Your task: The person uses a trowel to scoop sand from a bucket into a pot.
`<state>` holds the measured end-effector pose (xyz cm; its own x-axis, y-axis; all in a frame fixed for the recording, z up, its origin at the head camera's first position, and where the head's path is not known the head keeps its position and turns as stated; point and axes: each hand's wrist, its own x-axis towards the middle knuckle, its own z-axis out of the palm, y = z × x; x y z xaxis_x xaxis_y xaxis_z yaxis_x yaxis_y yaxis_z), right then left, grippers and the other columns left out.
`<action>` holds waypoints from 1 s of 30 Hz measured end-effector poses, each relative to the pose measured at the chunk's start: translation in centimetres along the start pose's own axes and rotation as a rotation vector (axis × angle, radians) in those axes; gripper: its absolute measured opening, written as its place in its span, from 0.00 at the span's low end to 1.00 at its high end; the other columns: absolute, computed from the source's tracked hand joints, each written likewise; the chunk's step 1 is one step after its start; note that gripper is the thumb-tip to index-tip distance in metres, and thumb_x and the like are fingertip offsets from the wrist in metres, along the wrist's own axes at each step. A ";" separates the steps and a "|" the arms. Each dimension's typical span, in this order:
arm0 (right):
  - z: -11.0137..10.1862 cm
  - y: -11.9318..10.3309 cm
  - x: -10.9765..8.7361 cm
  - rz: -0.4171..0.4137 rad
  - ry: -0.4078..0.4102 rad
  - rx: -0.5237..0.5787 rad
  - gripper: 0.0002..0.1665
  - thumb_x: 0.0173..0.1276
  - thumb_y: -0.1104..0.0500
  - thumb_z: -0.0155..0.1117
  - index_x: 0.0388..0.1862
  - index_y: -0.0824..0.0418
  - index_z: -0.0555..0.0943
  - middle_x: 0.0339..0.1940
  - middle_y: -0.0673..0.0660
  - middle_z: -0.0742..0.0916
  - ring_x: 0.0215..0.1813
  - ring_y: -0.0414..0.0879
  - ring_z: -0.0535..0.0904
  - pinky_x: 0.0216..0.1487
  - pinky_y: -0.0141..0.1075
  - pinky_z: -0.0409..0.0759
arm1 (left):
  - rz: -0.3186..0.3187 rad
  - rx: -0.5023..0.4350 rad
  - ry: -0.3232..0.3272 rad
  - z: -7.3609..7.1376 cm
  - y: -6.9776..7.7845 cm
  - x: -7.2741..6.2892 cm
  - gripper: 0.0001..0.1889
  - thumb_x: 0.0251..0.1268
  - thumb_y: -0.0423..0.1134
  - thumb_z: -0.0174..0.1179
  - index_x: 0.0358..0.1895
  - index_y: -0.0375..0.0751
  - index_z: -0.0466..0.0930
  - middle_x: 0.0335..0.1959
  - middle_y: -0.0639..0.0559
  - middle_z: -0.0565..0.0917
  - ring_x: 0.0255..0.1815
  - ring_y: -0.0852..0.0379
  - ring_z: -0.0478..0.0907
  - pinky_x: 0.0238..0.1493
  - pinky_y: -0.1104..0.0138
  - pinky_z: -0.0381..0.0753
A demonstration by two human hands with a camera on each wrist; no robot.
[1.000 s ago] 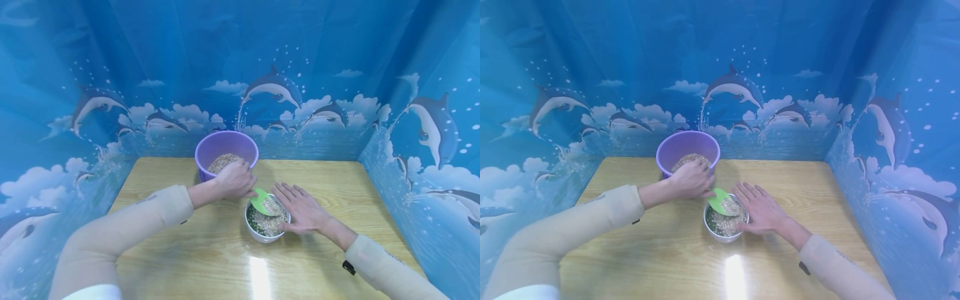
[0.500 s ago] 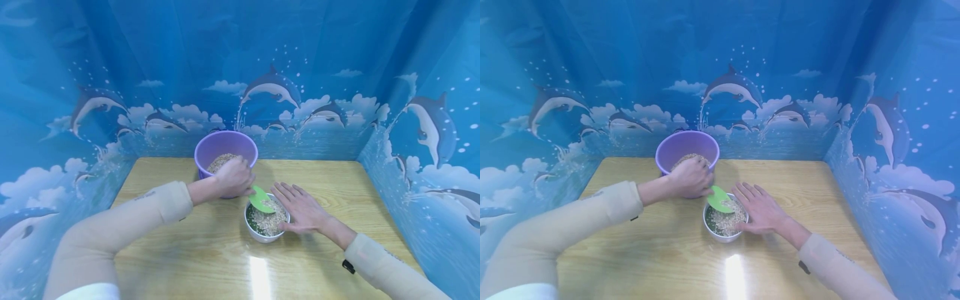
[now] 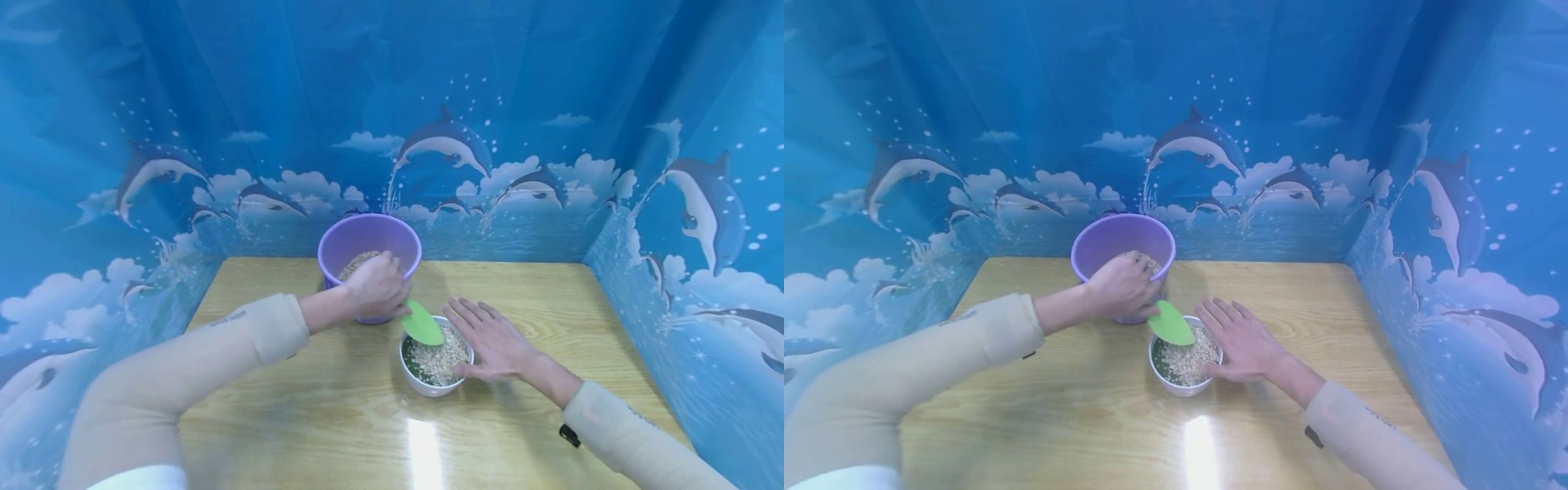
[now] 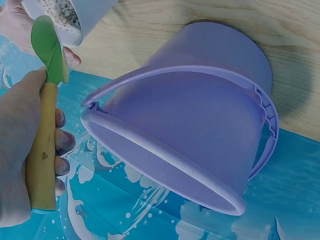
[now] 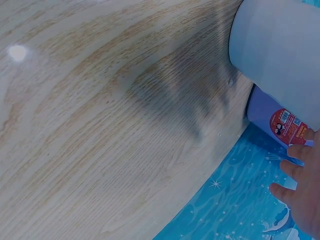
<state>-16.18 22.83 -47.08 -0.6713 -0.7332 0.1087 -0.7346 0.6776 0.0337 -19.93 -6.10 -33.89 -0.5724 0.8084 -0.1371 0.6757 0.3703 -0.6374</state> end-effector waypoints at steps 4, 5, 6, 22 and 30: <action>0.0 0.0 0.0 -0.002 -0.001 -0.001 0.69 0.68 0.11 0.29 0.86 0.64 0.53 0.86 0.67 0.62 0.85 0.66 0.62 0.80 0.65 0.64 | 0.007 0.009 0.010 0.0 -0.1 -0.2 0.34 0.80 0.73 0.38 0.44 0.50 0.84 0.34 0.55 0.88 0.37 0.57 0.82 0.45 0.65 0.82; -0.1 0.0 0.0 -0.004 0.004 -0.001 0.69 0.68 0.11 0.28 0.86 0.64 0.54 0.86 0.67 0.63 0.85 0.66 0.63 0.80 0.65 0.65 | 0.009 0.011 0.012 0.0 -0.1 -0.3 0.34 0.80 0.73 0.38 0.45 0.49 0.84 0.35 0.54 0.88 0.37 0.57 0.82 0.45 0.65 0.82; -0.1 0.0 0.0 -0.005 0.007 0.001 0.69 0.68 0.11 0.28 0.86 0.64 0.54 0.86 0.67 0.63 0.85 0.66 0.63 0.80 0.65 0.65 | 0.010 0.012 0.012 0.0 -0.2 -0.3 0.34 0.79 0.73 0.38 0.45 0.49 0.84 0.35 0.54 0.88 0.38 0.57 0.82 0.45 0.65 0.81; -0.3 -0.1 -0.1 -0.004 0.017 0.014 0.70 0.68 0.11 0.25 0.86 0.65 0.55 0.85 0.68 0.64 0.83 0.67 0.65 0.79 0.65 0.65 | 0.049 0.077 0.066 0.3 -0.3 -0.8 0.34 0.79 0.74 0.38 0.50 0.51 0.84 0.40 0.54 0.89 0.42 0.56 0.82 0.46 0.65 0.79; -0.2 -0.1 -0.1 -0.006 0.028 0.018 0.70 0.68 0.11 0.25 0.85 0.65 0.56 0.85 0.68 0.64 0.82 0.68 0.66 0.79 0.66 0.66 | 0.074 0.136 0.147 1.0 -0.4 -0.8 0.35 0.78 0.75 0.36 0.52 0.51 0.82 0.43 0.54 0.89 0.43 0.56 0.81 0.47 0.64 0.77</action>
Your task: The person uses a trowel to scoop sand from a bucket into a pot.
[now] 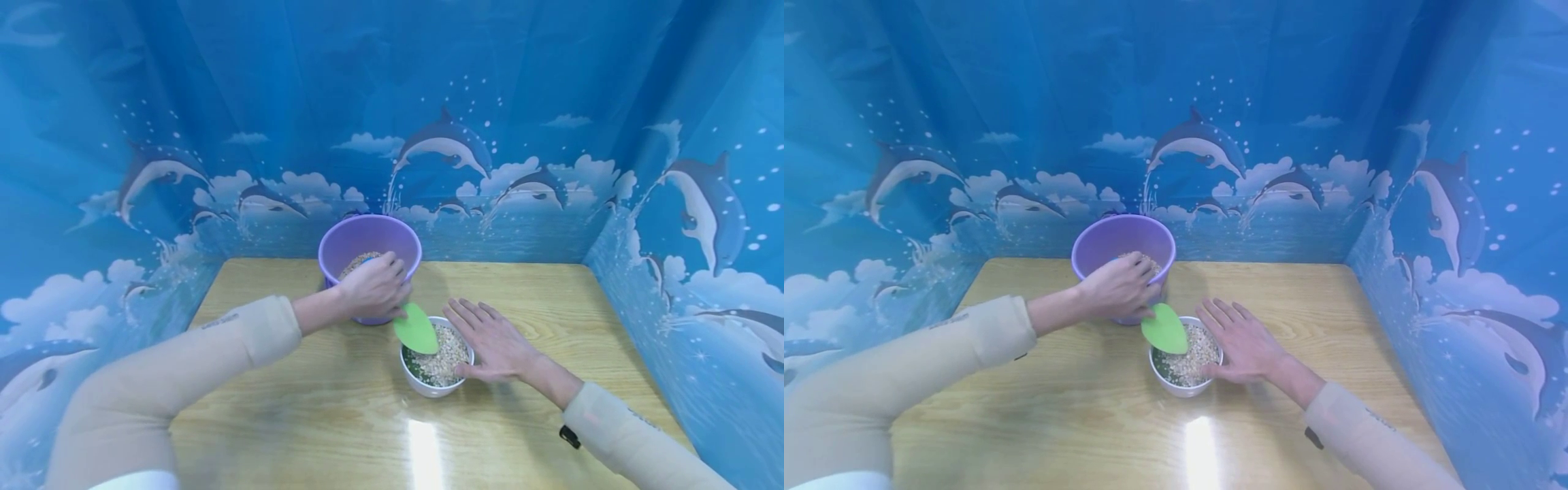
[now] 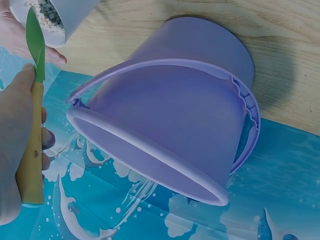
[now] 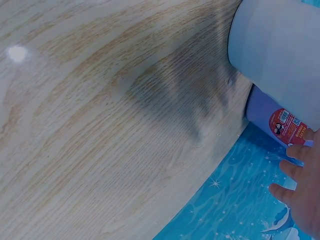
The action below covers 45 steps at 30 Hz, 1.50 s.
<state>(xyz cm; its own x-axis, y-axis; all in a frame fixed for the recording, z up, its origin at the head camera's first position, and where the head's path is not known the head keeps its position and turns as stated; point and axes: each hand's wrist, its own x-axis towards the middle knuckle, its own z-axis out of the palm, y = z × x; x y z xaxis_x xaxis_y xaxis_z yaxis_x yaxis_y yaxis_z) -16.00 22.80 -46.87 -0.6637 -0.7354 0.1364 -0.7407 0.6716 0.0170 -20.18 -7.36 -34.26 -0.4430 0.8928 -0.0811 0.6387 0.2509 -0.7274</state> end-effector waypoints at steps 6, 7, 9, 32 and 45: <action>0.1 0.1 -0.1 -0.002 0.005 -0.011 0.69 0.69 0.12 0.27 0.85 0.65 0.56 0.85 0.69 0.65 0.82 0.68 0.67 0.78 0.66 0.67 | 0.023 0.021 0.032 0.3 -0.2 0.2 0.35 0.78 0.75 0.35 0.53 0.52 0.81 0.42 0.55 0.88 0.42 0.57 0.79 0.48 0.64 0.76; 0.1 0.1 -0.1 -0.001 0.004 -0.012 0.69 0.69 0.12 0.27 0.85 0.65 0.56 0.85 0.69 0.65 0.82 0.68 0.67 0.78 0.66 0.67 | 0.025 0.021 0.032 0.3 -0.3 0.2 0.35 0.78 0.76 0.35 0.53 0.52 0.81 0.42 0.55 0.87 0.42 0.57 0.79 0.48 0.64 0.76; 0.2 0.2 -0.1 -0.001 0.006 -0.020 0.69 0.69 0.12 0.28 0.85 0.65 0.56 0.84 0.69 0.66 0.82 0.68 0.67 0.78 0.66 0.68 | 0.030 0.020 0.030 0.4 -0.4 0.2 0.35 0.78 0.76 0.34 0.54 0.52 0.80 0.42 0.55 0.87 0.42 0.57 0.78 0.49 0.64 0.76; -0.3 0.0 0.2 0.003 -0.021 -0.014 0.69 0.68 0.11 0.27 0.86 0.63 0.56 0.85 0.67 0.64 0.84 0.66 0.64 0.78 0.65 0.67 | -0.039 -0.331 0.087 3.3 -2.4 -0.8 0.33 0.76 0.75 0.42 0.55 0.51 0.81 0.53 0.51 0.89 0.55 0.51 0.82 0.56 0.58 0.80; -1.7 0.2 1.6 0.014 -0.004 -0.011 0.67 0.69 0.13 0.36 0.85 0.64 0.58 0.86 0.68 0.63 0.85 0.67 0.62 0.79 0.66 0.66 | -0.093 -0.351 0.125 5.3 -4.0 -2.0 0.32 0.75 0.73 0.47 0.53 0.48 0.81 0.44 0.51 0.88 0.48 0.51 0.82 0.51 0.57 0.80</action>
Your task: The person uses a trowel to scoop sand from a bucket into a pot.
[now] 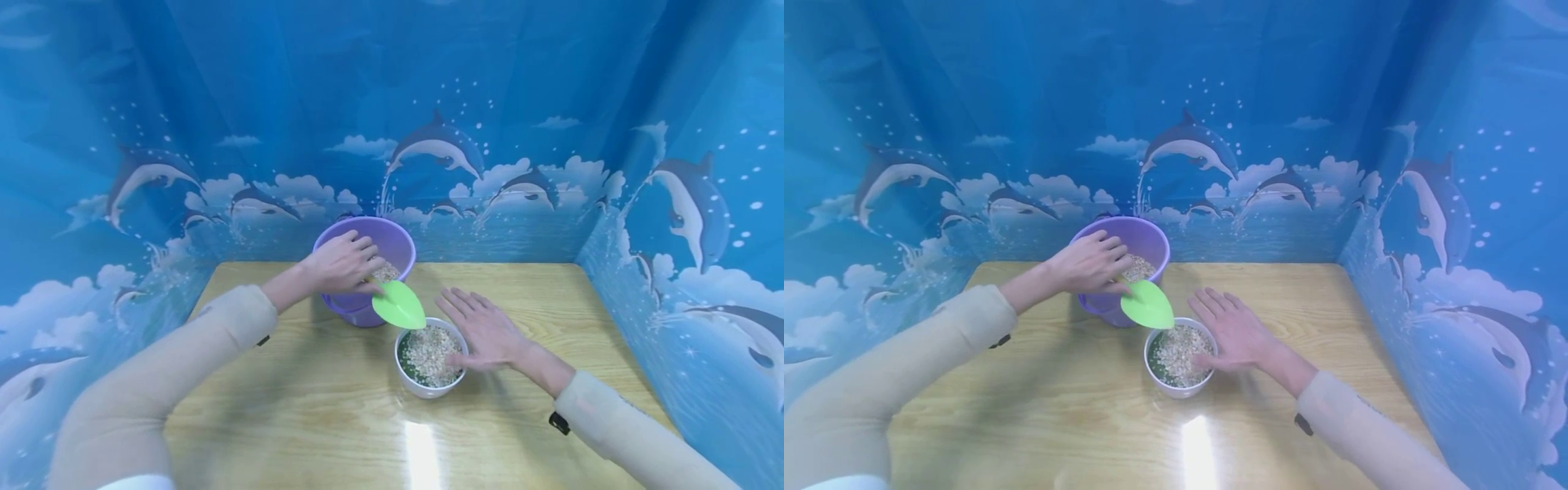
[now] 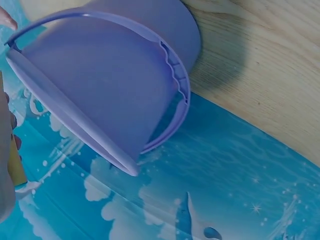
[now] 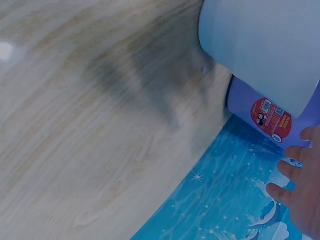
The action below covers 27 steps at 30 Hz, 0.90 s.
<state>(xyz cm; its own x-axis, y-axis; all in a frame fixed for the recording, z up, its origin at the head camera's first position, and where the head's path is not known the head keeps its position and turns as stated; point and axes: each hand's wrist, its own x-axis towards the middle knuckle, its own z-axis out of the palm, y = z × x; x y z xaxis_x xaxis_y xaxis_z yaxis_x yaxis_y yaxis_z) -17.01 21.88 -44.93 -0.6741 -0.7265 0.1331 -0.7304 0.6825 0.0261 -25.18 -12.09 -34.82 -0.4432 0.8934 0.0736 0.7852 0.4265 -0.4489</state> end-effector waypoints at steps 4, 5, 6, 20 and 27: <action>-0.4 0.2 0.5 0.009 0.004 -0.024 0.64 0.67 0.21 0.56 0.85 0.64 0.57 0.86 0.68 0.62 0.85 0.67 0.62 0.80 0.65 0.64 | -0.022 -0.004 0.003 0.3 -0.7 -0.4 0.32 0.76 0.73 0.48 0.49 0.47 0.81 0.41 0.50 0.87 0.45 0.50 0.80 0.49 0.57 0.79; -0.5 0.3 0.7 0.009 0.008 -0.032 0.64 0.67 0.22 0.57 0.85 0.64 0.56 0.86 0.68 0.62 0.85 0.67 0.62 0.80 0.64 0.65 | -0.027 -0.004 -0.001 0.3 -0.9 -0.5 0.31 0.76 0.73 0.48 0.48 0.46 0.81 0.41 0.50 0.86 0.44 0.50 0.80 0.49 0.56 0.79; -0.5 0.4 0.9 0.008 0.012 -0.042 0.64 0.67 0.21 0.56 0.85 0.64 0.56 0.86 0.68 0.63 0.85 0.67 0.62 0.80 0.64 0.65 | -0.033 -0.005 -0.005 0.3 -1.2 -0.6 0.31 0.76 0.72 0.48 0.47 0.46 0.80 0.40 0.50 0.85 0.43 0.50 0.79 0.48 0.56 0.78; -1.7 1.1 4.0 0.113 0.014 -0.020 0.64 0.68 0.24 0.58 0.87 0.64 0.52 0.88 0.67 0.58 0.87 0.66 0.57 0.83 0.63 0.60 | -0.112 -0.069 -0.053 1.0 -3.7 -1.6 0.26 0.78 0.67 0.51 0.41 0.46 0.74 0.38 0.49 0.81 0.44 0.49 0.76 0.48 0.56 0.76; -2.0 1.2 6.3 0.174 0.011 -0.007 0.63 0.70 0.22 0.56 0.87 0.61 0.53 0.88 0.66 0.58 0.88 0.64 0.56 0.85 0.61 0.58 | -0.142 -0.066 -0.065 1.5 -4.9 -1.9 0.26 0.78 0.66 0.52 0.41 0.44 0.73 0.37 0.49 0.80 0.42 0.49 0.74 0.46 0.56 0.73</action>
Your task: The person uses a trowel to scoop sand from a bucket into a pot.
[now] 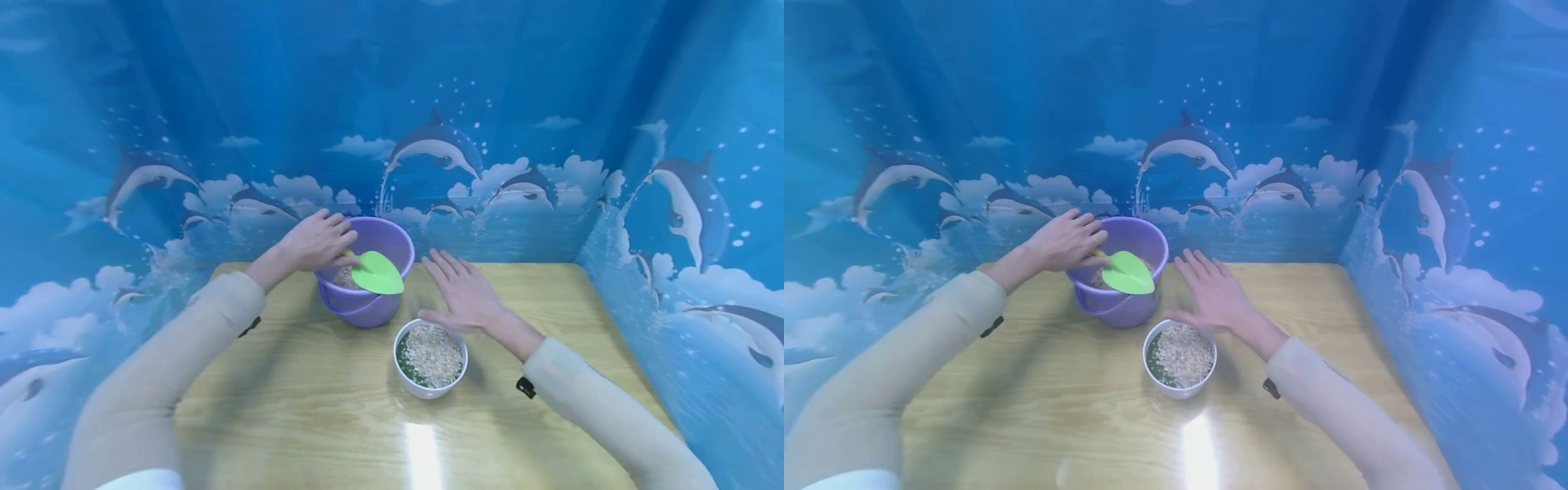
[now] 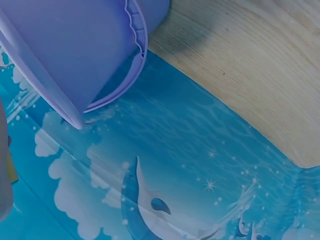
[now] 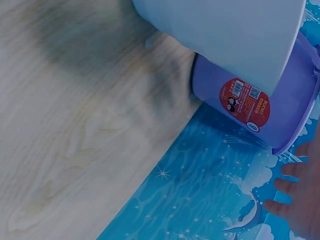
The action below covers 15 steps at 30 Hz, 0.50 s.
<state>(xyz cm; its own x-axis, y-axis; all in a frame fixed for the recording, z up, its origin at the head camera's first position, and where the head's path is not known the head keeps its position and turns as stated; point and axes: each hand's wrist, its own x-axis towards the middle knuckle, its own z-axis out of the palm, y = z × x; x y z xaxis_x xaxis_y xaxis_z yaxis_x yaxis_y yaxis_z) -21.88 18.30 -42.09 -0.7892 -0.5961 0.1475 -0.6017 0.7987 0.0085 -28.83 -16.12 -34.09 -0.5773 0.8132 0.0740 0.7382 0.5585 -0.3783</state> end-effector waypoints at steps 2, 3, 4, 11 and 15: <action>-0.1 -0.1 0.7 0.007 -0.006 0.006 0.63 0.70 0.22 0.55 0.88 0.60 0.51 0.89 0.65 0.56 0.88 0.64 0.55 0.85 0.61 0.57 | -0.022 -0.004 -0.004 0.1 -0.4 -0.1 0.26 0.78 0.66 0.52 0.41 0.44 0.73 0.37 0.49 0.79 0.42 0.49 0.73 0.46 0.56 0.72; -0.2 -0.1 1.0 0.012 -0.013 0.005 0.63 0.71 0.22 0.54 0.88 0.59 0.50 0.89 0.64 0.55 0.89 0.63 0.54 0.86 0.60 0.57 | -0.030 -0.011 -0.005 0.1 -0.5 -0.2 0.26 0.78 0.66 0.52 0.41 0.44 0.73 0.37 0.49 0.79 0.42 0.49 0.73 0.46 0.56 0.72; -0.2 -0.1 1.3 0.015 -0.015 0.007 0.63 0.71 0.21 0.52 0.88 0.59 0.50 0.89 0.64 0.55 0.89 0.63 0.54 0.85 0.61 0.57 | -0.036 -0.013 -0.005 0.2 -0.7 -0.1 0.26 0.78 0.66 0.52 0.41 0.45 0.73 0.37 0.49 0.80 0.42 0.49 0.73 0.47 0.56 0.72; -0.3 0.1 2.9 0.017 -0.020 0.002 0.67 0.69 0.12 0.31 0.89 0.57 0.46 0.90 0.64 0.54 0.89 0.63 0.52 0.86 0.61 0.56 | -0.067 -0.010 -0.016 0.5 -1.6 -0.1 0.28 0.78 0.68 0.50 0.44 0.43 0.75 0.41 0.46 0.81 0.45 0.47 0.76 0.52 0.54 0.77; -0.1 0.2 3.7 0.018 -0.010 0.010 0.67 0.69 0.12 0.31 0.89 0.57 0.45 0.89 0.64 0.54 0.89 0.63 0.52 0.85 0.62 0.56 | -0.082 -0.017 -0.025 0.8 -1.9 -0.2 0.29 0.78 0.68 0.51 0.46 0.42 0.75 0.43 0.44 0.82 0.47 0.46 0.78 0.55 0.51 0.79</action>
<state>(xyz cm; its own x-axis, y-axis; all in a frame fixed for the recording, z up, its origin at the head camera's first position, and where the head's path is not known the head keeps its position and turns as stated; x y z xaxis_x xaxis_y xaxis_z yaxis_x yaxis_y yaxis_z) -24.93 16.25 -41.46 -0.8013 -0.5823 0.1372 -0.5882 0.8087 -0.0035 -30.43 -17.46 -34.07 -0.6445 0.7602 0.0815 0.6935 0.6261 -0.3565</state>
